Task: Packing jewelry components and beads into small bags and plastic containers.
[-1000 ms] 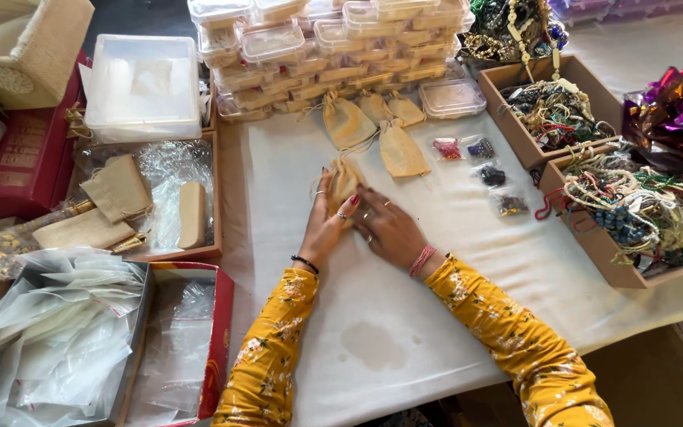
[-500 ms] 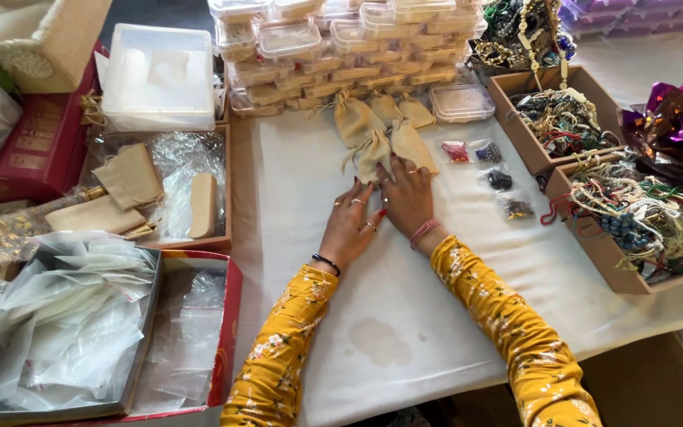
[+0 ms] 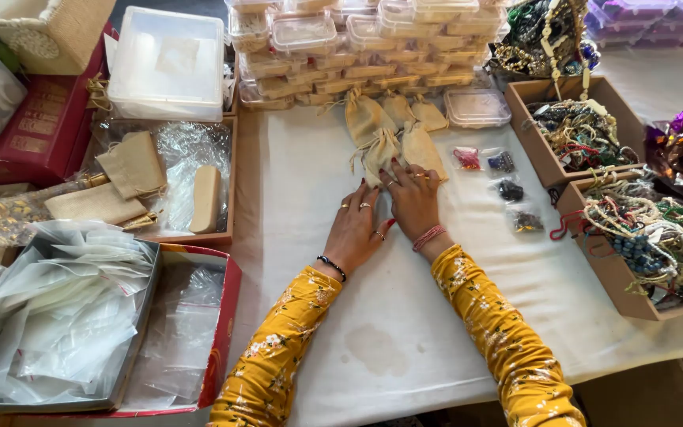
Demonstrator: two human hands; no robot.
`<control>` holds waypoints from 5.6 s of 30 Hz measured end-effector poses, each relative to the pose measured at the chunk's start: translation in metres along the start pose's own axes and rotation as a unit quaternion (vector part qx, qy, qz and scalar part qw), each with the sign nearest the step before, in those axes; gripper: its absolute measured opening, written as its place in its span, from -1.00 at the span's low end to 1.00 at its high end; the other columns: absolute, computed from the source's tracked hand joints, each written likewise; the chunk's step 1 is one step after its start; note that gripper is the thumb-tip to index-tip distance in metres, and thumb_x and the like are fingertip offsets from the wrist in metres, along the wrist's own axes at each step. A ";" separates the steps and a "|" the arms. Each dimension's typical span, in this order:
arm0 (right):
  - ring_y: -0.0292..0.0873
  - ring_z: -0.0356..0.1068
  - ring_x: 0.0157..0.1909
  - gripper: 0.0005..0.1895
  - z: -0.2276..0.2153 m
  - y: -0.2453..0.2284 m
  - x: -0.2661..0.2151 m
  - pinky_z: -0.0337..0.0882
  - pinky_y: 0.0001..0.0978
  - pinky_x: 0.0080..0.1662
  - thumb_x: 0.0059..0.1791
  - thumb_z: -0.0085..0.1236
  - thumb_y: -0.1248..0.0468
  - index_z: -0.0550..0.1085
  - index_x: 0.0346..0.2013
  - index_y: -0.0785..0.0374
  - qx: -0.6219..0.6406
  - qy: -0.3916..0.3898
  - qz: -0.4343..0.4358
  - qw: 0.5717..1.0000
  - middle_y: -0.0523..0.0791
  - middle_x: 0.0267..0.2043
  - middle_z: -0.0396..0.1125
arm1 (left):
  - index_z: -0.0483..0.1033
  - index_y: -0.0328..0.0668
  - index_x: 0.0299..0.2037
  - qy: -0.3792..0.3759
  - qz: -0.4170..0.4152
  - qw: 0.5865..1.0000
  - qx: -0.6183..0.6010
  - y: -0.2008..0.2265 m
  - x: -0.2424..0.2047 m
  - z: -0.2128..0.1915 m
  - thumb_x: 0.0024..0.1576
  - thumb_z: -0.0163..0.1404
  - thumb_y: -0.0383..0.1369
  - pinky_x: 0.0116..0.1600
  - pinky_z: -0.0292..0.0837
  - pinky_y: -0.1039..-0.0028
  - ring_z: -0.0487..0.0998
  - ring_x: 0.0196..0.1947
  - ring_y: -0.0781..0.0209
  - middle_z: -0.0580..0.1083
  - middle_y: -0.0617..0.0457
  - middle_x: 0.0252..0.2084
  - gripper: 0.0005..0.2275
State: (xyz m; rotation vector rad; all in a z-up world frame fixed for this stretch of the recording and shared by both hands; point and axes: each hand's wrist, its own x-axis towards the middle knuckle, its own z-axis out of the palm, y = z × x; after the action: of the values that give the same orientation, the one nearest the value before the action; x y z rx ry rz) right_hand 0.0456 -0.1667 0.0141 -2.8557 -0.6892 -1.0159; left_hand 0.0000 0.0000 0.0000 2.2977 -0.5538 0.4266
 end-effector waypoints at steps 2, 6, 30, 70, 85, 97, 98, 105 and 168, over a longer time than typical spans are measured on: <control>-0.07 0.24 0.22 -0.61 -0.005 -0.003 0.000 0.05 -0.06 0.25 -0.05 0.09 0.30 0.60 0.06 0.05 -0.001 0.013 0.005 1.000 -0.12 0.24 0.38 | 0.20 -0.38 0.35 -0.007 0.006 1.000 0.019 0.004 -0.002 -0.002 0.12 0.14 -0.18 0.41 0.13 0.07 0.23 0.36 -0.30 0.20 -0.34 0.40 -0.35; -0.05 0.25 0.23 -0.70 -0.010 -0.004 0.001 0.06 -0.02 0.26 -0.06 0.10 0.31 0.62 -0.06 0.05 -0.001 0.039 0.007 0.999 -0.12 0.20 0.40 | 0.21 -0.31 0.38 -0.008 0.026 0.998 0.062 0.003 -0.002 0.002 0.13 0.10 -0.11 0.43 0.00 -0.07 0.21 0.36 -0.27 0.21 -0.31 0.39 -0.34; -0.01 0.36 0.16 -0.63 -0.002 0.005 -0.005 0.12 0.06 0.30 -0.09 0.13 0.30 0.58 0.00 0.24 0.092 -0.004 -0.014 0.996 -0.04 0.16 0.43 | 0.33 -0.15 0.34 -0.047 0.038 0.990 0.130 -0.010 -0.003 0.007 0.14 0.03 -0.04 0.44 -0.14 -0.17 0.18 0.41 -0.17 0.19 -0.21 0.44 -0.41; 0.20 0.25 0.25 -0.52 0.028 0.159 -0.039 0.15 0.14 0.24 -0.12 0.21 0.14 0.59 0.11 0.01 -0.007 -0.167 0.184 0.969 -0.01 0.12 0.41 | 0.15 -0.28 0.38 0.054 -0.254 0.911 0.320 -0.044 0.034 -0.154 0.07 0.08 0.16 0.37 -0.06 -0.18 0.21 0.35 -0.23 0.06 -0.38 0.44 -0.19; -0.22 0.56 -0.19 -0.86 -0.042 0.025 0.005 0.59 -0.43 -0.09 0.06 0.07 0.51 0.54 -0.12 0.39 0.604 -0.072 0.176 0.774 -0.03 -0.18 0.53 | 0.11 -0.31 0.40 0.241 -0.324 0.893 0.201 -0.055 0.034 -0.153 0.03 0.18 0.06 0.38 0.03 -0.13 0.18 0.37 -0.37 0.04 -0.40 0.46 -0.16; -0.33 0.44 -0.32 -0.84 -0.006 -0.025 -0.015 0.47 -0.47 -0.22 0.04 0.14 0.40 0.54 -0.12 0.43 0.625 -0.170 0.202 0.734 -0.10 -0.31 0.49 | 0.17 -0.29 0.38 0.260 -0.294 0.898 0.199 -0.055 0.035 -0.157 0.06 0.17 0.02 0.39 0.02 -0.13 0.18 0.37 -0.41 0.06 -0.38 0.45 -0.22; -0.35 0.44 -0.29 -0.84 -0.009 -0.026 -0.013 0.47 -0.48 -0.19 0.02 0.17 0.40 0.55 -0.13 0.41 0.590 -0.153 0.173 0.774 -0.12 -0.30 0.51 | 0.19 -0.28 0.39 0.269 -0.304 0.894 0.189 -0.058 0.037 -0.160 0.09 0.15 0.00 0.40 0.03 -0.12 0.19 0.38 -0.40 0.07 -0.37 0.45 -0.25; -0.38 0.46 -0.26 -0.82 -0.013 -0.025 -0.013 0.48 -0.51 -0.14 0.00 0.18 0.37 0.54 -0.13 0.39 0.541 -0.146 0.144 0.816 -0.12 -0.29 0.53 | 0.26 -0.23 0.35 0.221 -0.459 0.809 0.293 -0.108 0.059 -0.183 0.19 0.04 -0.09 0.51 -0.15 -0.15 0.05 0.49 -0.32 0.00 -0.34 0.49 -0.42; -0.33 0.44 -0.18 -0.85 0.015 -0.007 -0.018 0.48 -0.47 -0.09 0.10 0.04 0.36 0.51 -0.10 0.35 0.690 -0.107 0.174 0.694 -0.17 -0.20 0.46 | 0.51 -0.22 0.02 0.287 -0.013 0.912 0.292 0.082 0.058 -0.153 0.02 0.01 -0.50 -0.19 0.45 0.20 0.54 -0.22 -0.04 0.45 -0.06 -0.20 -0.68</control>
State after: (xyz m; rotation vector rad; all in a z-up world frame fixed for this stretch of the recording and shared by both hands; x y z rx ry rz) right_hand 0.0387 -0.1646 -0.0097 -1.5727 -0.4973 0.0619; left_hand -0.0129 0.0413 0.1777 2.5375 -0.0944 1.3491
